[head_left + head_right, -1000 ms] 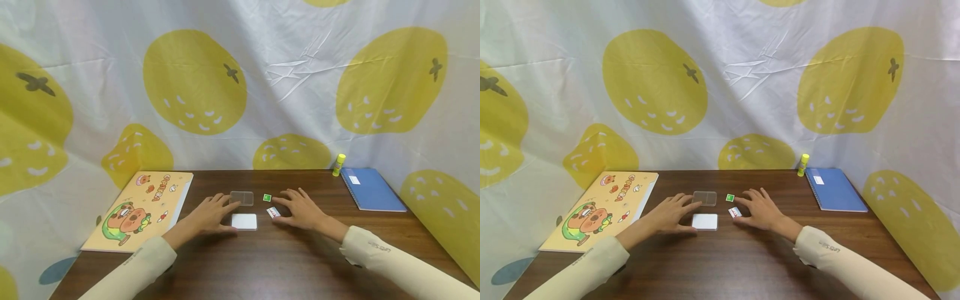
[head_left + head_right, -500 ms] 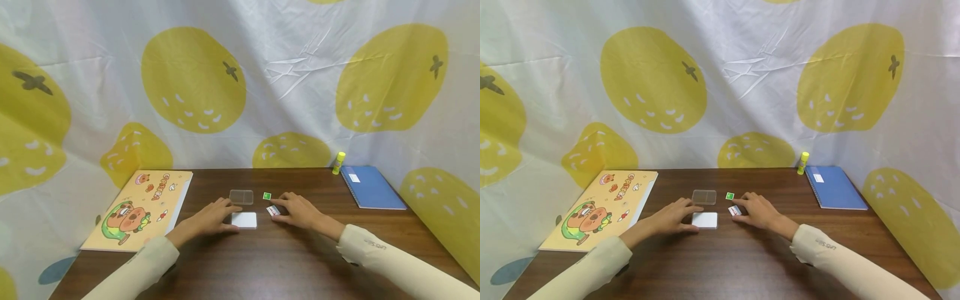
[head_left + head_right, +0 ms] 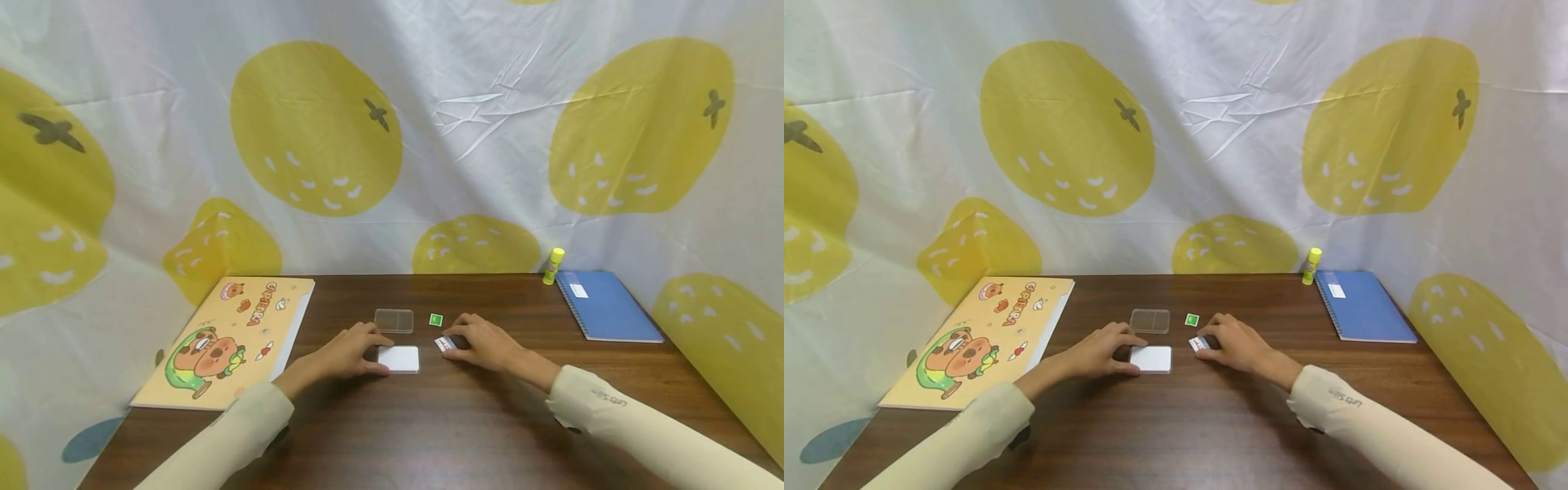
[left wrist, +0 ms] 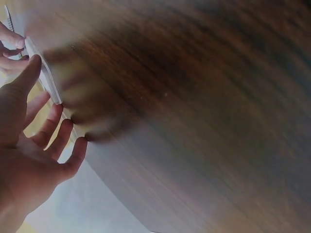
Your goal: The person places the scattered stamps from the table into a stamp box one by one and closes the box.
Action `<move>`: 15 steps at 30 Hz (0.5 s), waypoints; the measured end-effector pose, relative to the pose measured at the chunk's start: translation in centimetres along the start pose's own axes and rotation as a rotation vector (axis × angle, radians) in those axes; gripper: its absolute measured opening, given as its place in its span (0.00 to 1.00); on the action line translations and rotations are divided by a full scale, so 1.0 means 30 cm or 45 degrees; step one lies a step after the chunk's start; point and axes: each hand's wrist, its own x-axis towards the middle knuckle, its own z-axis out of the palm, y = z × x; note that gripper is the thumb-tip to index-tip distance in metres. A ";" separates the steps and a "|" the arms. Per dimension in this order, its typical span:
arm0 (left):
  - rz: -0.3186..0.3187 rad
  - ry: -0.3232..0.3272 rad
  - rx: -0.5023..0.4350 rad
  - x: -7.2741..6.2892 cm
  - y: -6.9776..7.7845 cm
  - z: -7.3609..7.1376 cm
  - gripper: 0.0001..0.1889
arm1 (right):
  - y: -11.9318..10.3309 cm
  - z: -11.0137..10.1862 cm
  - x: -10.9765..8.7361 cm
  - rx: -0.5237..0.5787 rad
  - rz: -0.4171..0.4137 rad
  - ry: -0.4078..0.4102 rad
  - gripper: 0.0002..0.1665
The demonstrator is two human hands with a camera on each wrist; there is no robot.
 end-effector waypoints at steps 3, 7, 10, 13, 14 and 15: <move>-0.007 -0.001 -0.005 0.001 0.000 -0.002 0.28 | 0.002 0.000 0.003 0.003 -0.003 -0.006 0.24; -0.024 -0.007 -0.006 0.006 0.002 -0.005 0.27 | 0.006 -0.001 0.007 0.020 -0.010 -0.015 0.23; -0.043 -0.017 -0.008 0.011 0.003 -0.006 0.27 | 0.010 -0.004 0.008 0.037 -0.037 -0.018 0.21; -0.062 -0.031 -0.023 0.015 0.005 -0.007 0.27 | 0.012 -0.008 0.007 0.049 -0.069 -0.031 0.19; -0.067 -0.034 -0.029 0.015 0.005 -0.008 0.27 | 0.012 -0.009 0.006 0.051 -0.077 -0.035 0.18; -0.070 -0.037 -0.035 0.016 0.006 -0.009 0.27 | 0.011 -0.011 0.005 0.052 -0.081 -0.038 0.18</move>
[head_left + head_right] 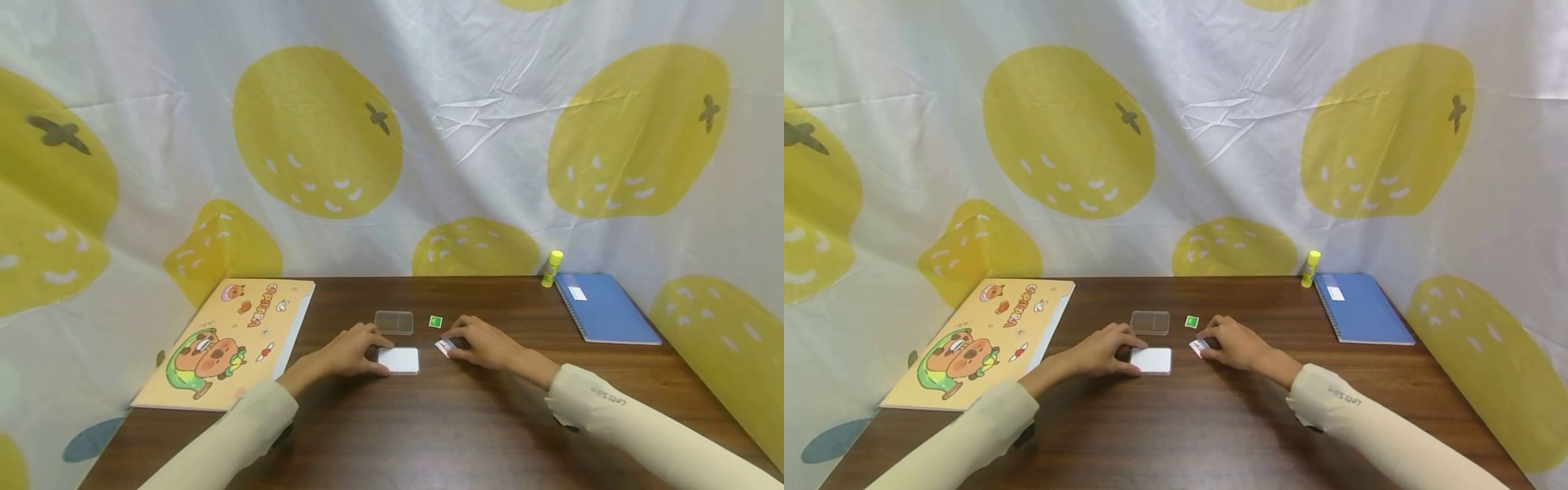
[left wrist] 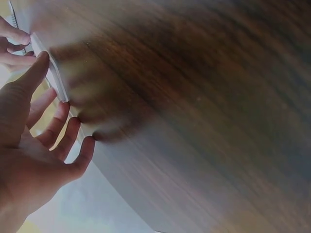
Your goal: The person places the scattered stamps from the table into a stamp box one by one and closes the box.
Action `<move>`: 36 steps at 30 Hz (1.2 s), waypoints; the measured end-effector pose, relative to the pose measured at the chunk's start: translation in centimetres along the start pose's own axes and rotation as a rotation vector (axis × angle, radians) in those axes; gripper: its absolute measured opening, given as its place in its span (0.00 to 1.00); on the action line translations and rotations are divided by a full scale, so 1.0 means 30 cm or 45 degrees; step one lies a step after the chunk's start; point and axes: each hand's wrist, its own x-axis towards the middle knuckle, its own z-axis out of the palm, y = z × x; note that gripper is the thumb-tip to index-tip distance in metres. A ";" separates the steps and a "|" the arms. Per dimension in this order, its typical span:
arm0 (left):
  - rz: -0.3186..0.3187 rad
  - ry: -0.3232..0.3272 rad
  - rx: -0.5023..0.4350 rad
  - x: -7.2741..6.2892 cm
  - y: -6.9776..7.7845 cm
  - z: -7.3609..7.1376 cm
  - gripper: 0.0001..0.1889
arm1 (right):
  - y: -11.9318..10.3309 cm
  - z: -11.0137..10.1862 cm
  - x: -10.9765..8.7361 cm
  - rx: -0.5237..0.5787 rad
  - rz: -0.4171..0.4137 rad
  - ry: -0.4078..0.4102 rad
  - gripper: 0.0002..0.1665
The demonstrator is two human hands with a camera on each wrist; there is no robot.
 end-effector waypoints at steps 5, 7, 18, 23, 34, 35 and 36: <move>-0.009 0.005 -0.018 0.000 0.004 -0.005 0.27 | -0.009 -0.004 0.002 0.020 0.040 -0.001 0.21; -0.013 0.012 -0.023 0.000 0.005 -0.004 0.27 | -0.012 -0.004 0.004 0.025 0.064 0.005 0.22; -0.034 0.022 -0.009 -0.002 0.002 0.006 0.27 | -0.009 -0.013 0.015 0.065 0.013 -0.019 0.16; -0.037 0.026 -0.017 -0.002 -0.001 0.010 0.27 | -0.010 -0.019 0.019 0.088 -0.008 -0.051 0.16; -0.038 0.032 -0.026 0.000 -0.005 0.013 0.26 | -0.017 -0.029 0.014 0.114 -0.032 -0.053 0.15; -0.042 0.030 -0.023 -0.001 -0.005 0.014 0.26 | -0.018 -0.028 0.014 0.117 -0.037 -0.050 0.15; -0.037 0.032 -0.020 0.000 -0.006 0.014 0.27 | -0.018 -0.028 0.013 0.116 -0.044 -0.043 0.15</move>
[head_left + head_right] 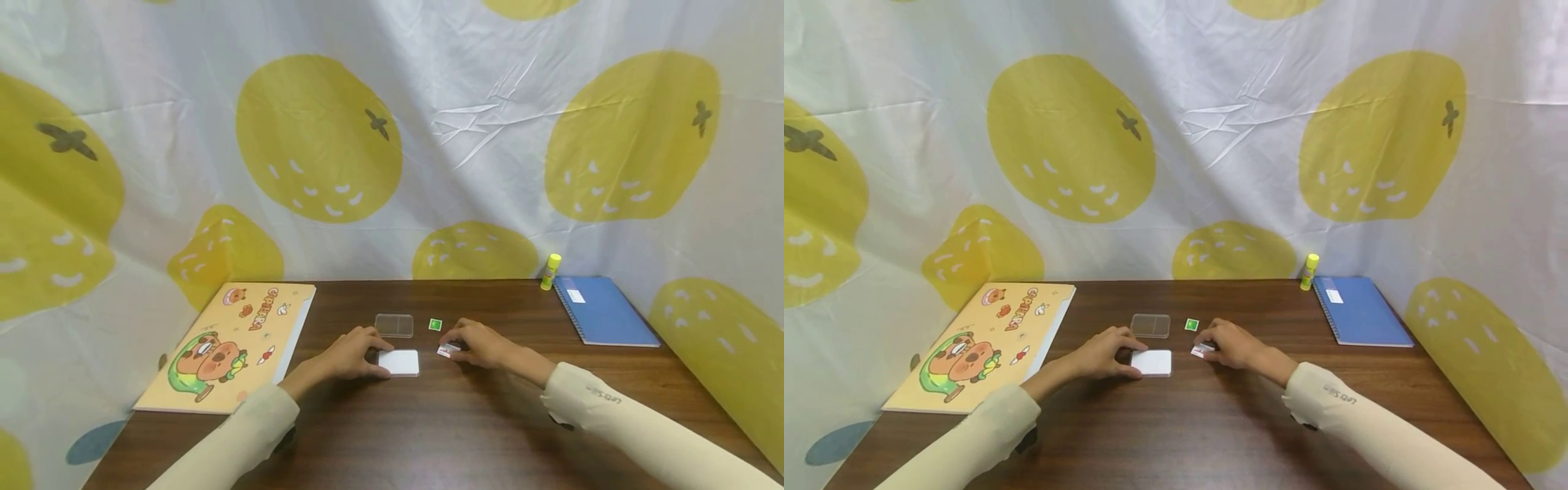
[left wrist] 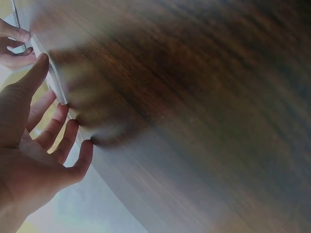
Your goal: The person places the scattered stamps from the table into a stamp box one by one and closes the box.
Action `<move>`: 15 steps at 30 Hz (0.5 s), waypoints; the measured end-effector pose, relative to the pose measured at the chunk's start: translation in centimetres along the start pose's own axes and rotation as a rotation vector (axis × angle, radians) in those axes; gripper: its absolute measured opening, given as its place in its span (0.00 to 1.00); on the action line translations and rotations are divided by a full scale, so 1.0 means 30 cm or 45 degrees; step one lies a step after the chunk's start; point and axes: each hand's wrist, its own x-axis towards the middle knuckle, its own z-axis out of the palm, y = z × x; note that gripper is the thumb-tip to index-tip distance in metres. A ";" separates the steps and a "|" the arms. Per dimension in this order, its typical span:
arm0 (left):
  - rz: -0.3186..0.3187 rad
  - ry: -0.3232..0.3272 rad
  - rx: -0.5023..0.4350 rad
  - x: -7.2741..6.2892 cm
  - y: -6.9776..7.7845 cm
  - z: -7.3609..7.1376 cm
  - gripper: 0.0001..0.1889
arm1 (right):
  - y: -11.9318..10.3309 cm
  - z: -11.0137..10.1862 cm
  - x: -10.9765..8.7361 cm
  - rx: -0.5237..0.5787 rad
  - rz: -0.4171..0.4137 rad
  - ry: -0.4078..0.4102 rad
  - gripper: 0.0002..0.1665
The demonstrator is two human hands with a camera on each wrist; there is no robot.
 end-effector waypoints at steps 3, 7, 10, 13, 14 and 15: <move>-0.010 -0.006 0.006 -0.001 -0.002 0.002 0.27 | -0.004 0.001 -0.001 0.000 -0.001 0.002 0.14; -0.018 -0.008 0.000 0.002 0.000 0.000 0.26 | -0.006 0.002 0.000 -0.017 -0.021 0.017 0.14; -0.014 -0.007 -0.008 0.003 0.003 -0.004 0.26 | -0.005 0.002 0.000 -0.022 -0.027 0.027 0.14; -0.005 -0.009 -0.011 0.003 0.004 -0.006 0.26 | -0.006 0.003 -0.001 -0.013 -0.022 0.032 0.13; 0.000 -0.009 -0.010 0.002 0.004 -0.005 0.26 | -0.006 0.004 -0.001 -0.010 -0.021 0.032 0.12; -0.001 -0.013 -0.006 0.002 0.004 -0.005 0.26 | -0.006 0.003 -0.002 -0.011 -0.028 0.036 0.12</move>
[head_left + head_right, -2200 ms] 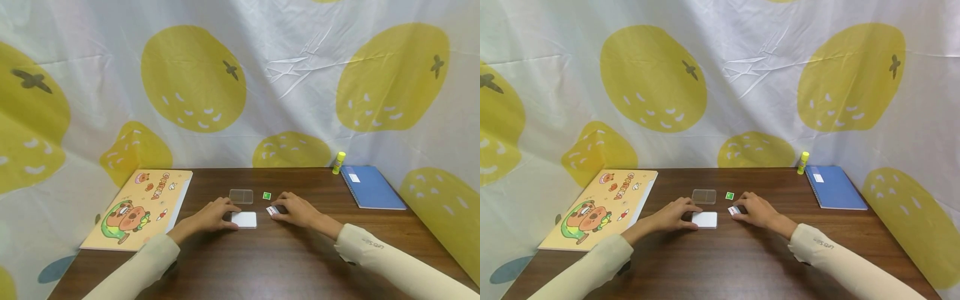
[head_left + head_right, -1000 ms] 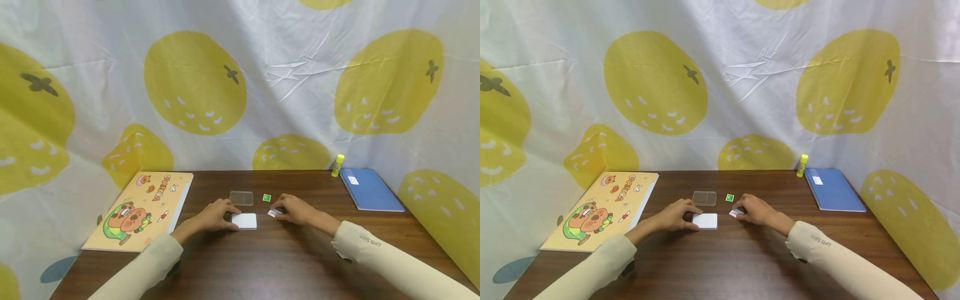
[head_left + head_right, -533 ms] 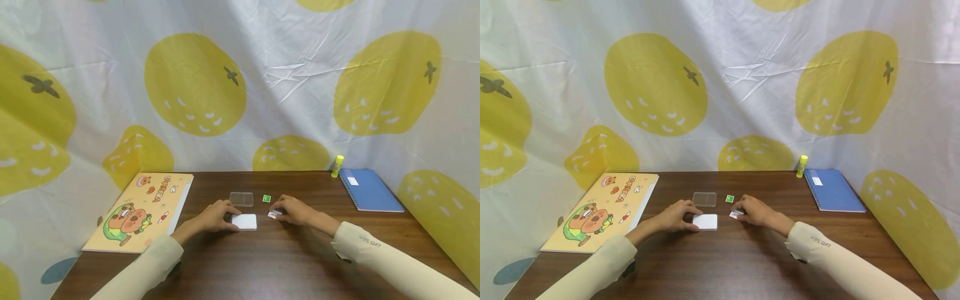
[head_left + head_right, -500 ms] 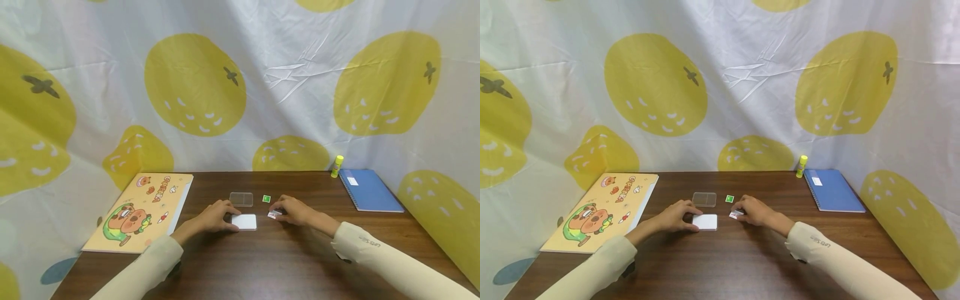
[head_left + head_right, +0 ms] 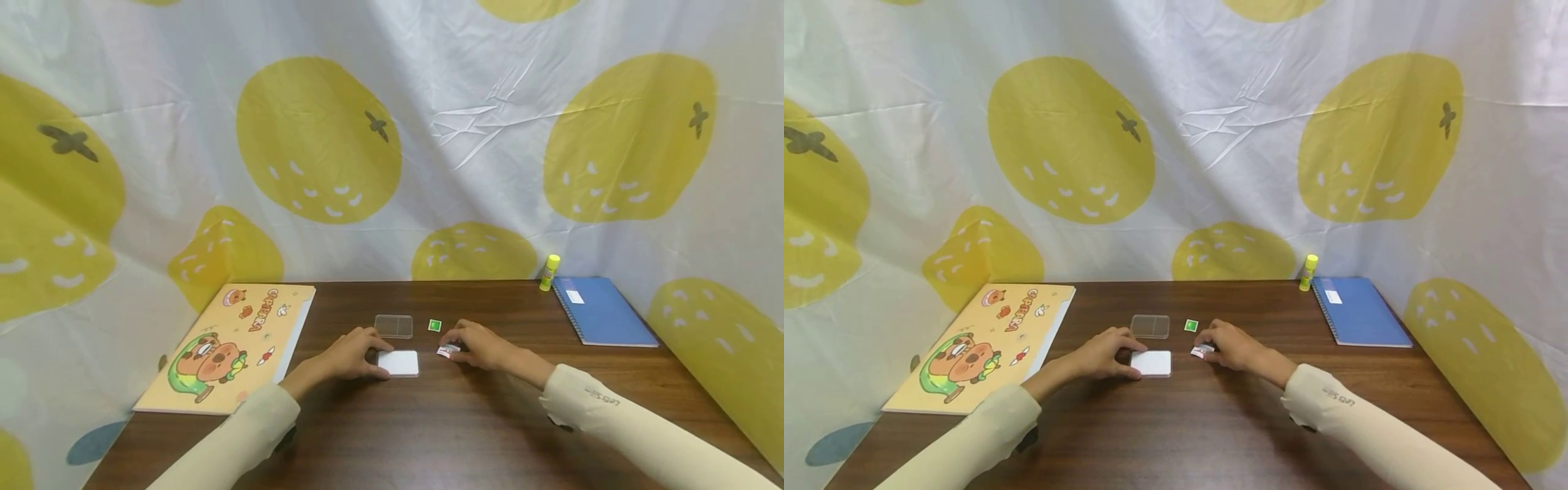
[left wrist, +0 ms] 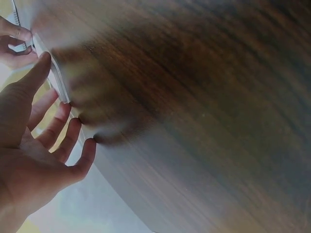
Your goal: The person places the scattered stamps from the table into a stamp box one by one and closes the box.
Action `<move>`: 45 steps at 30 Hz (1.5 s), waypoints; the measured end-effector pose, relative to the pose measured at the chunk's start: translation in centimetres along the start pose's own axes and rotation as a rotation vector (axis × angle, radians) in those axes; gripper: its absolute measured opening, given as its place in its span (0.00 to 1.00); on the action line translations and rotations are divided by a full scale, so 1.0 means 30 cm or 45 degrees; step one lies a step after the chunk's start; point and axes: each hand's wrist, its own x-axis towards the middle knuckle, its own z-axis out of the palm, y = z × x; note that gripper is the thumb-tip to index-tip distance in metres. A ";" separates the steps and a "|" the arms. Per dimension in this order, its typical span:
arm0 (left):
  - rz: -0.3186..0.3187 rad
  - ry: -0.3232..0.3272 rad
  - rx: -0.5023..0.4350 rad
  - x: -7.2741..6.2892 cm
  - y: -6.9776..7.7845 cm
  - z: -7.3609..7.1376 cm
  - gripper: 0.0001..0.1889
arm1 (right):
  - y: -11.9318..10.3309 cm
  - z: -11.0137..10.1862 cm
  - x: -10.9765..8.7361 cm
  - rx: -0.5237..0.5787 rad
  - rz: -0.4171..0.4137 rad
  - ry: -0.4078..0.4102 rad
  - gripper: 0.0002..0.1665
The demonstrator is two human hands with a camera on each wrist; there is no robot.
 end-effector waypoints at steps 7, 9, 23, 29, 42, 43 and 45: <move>0.004 0.002 0.008 0.003 -0.001 -0.001 0.26 | 0.004 0.007 0.002 0.011 -0.002 0.000 0.12; 0.006 0.000 0.008 0.003 -0.001 -0.001 0.27 | 0.004 0.008 0.003 0.024 0.002 -0.010 0.12; -0.003 -0.008 0.009 0.008 0.004 -0.006 0.26 | -0.006 -0.001 -0.002 0.023 0.062 -0.017 0.12; -0.003 -0.013 0.010 0.002 0.006 -0.006 0.26 | 0.000 0.007 -0.003 0.039 0.043 -0.010 0.11; 0.009 0.005 0.015 -0.002 0.014 -0.006 0.26 | 0.015 0.019 -0.003 0.110 0.037 0.068 0.16; 0.011 0.007 0.014 0.000 0.013 -0.007 0.26 | 0.017 0.018 0.000 0.112 0.040 0.069 0.16; 0.011 0.008 0.015 0.002 0.010 -0.008 0.26 | 0.018 0.014 0.005 0.125 0.053 0.065 0.16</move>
